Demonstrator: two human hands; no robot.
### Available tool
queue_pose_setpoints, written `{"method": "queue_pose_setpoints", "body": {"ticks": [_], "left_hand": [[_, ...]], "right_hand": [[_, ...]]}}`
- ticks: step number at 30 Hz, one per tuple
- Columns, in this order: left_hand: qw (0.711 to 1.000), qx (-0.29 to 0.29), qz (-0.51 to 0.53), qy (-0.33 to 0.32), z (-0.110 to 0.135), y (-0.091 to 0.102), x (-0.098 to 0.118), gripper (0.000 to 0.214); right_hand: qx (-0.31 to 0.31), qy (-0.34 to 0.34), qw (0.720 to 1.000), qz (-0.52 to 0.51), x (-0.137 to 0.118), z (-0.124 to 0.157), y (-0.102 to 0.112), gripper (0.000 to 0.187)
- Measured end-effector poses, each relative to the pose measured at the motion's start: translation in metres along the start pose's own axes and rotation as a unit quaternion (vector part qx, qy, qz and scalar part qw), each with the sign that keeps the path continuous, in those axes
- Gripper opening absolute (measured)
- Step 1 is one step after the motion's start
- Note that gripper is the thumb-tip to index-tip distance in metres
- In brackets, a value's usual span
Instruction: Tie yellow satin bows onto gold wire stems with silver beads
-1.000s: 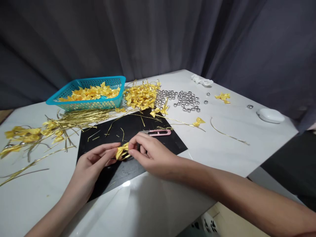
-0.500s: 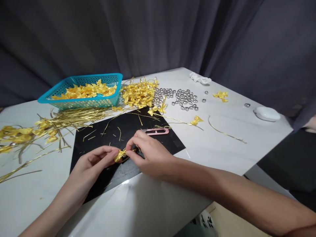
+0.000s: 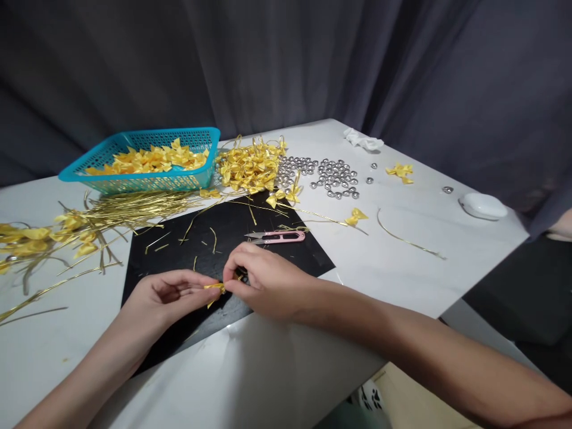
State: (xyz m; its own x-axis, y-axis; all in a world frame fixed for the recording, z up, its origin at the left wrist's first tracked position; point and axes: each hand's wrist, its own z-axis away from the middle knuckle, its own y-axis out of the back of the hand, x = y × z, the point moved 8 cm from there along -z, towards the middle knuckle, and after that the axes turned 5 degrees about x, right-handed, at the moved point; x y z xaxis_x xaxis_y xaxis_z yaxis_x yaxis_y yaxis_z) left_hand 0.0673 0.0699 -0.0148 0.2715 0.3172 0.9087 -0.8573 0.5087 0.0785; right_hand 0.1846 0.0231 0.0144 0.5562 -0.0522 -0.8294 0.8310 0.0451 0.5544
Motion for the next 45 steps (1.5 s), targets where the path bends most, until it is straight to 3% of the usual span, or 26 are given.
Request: {"method": "queue_pose_setpoints", "body": {"ticks": [3, 5, 10, 16, 22, 34, 39, 45], "left_hand": [[1.000, -0.016, 0.001, 0.005, 0.002, -0.001, 0.001, 0.009], [1.000, -0.027, 0.001, 0.014, 0.003, -0.003, 0.002, 0.011], [0.996, -0.071, -0.052, 0.030, 0.003, -0.008, 0.002, 0.016], [0.983, -0.109, -0.144, -0.035, -0.002, -0.009, 0.005, 0.026], [0.969, -0.166, -0.179, -0.039, 0.004, -0.013, 0.001, 0.026], [0.981, -0.106, -0.164, -0.016, 0.001, -0.006, 0.000, 0.025], [0.984, -0.104, -0.143, -0.018, 0.001, -0.008, -0.004, 0.024], [0.989, -0.057, -0.136, -0.015, 0.001, -0.007, -0.009, 0.026]], "right_hand": [[-0.057, -0.075, 0.995, -0.020, 0.007, 0.002, -0.005, 0.010], [-0.064, -0.102, 0.992, -0.033, 0.010, 0.003, -0.006, 0.010], [-0.027, -0.037, 0.999, -0.022, 0.002, 0.002, -0.004, 0.006], [-0.010, 0.038, 0.999, -0.002, -0.008, 0.004, -0.002, 0.008], [-0.002, 0.052, 0.999, 0.001, -0.011, 0.005, -0.001, 0.008], [-0.029, 0.055, 0.998, 0.019, -0.010, 0.005, -0.003, 0.009], [-0.019, 0.047, 0.999, 0.017, -0.008, 0.004, -0.002, 0.009], [-0.014, 0.044, 0.999, 0.027, -0.009, 0.005, 0.000, 0.009]]}}
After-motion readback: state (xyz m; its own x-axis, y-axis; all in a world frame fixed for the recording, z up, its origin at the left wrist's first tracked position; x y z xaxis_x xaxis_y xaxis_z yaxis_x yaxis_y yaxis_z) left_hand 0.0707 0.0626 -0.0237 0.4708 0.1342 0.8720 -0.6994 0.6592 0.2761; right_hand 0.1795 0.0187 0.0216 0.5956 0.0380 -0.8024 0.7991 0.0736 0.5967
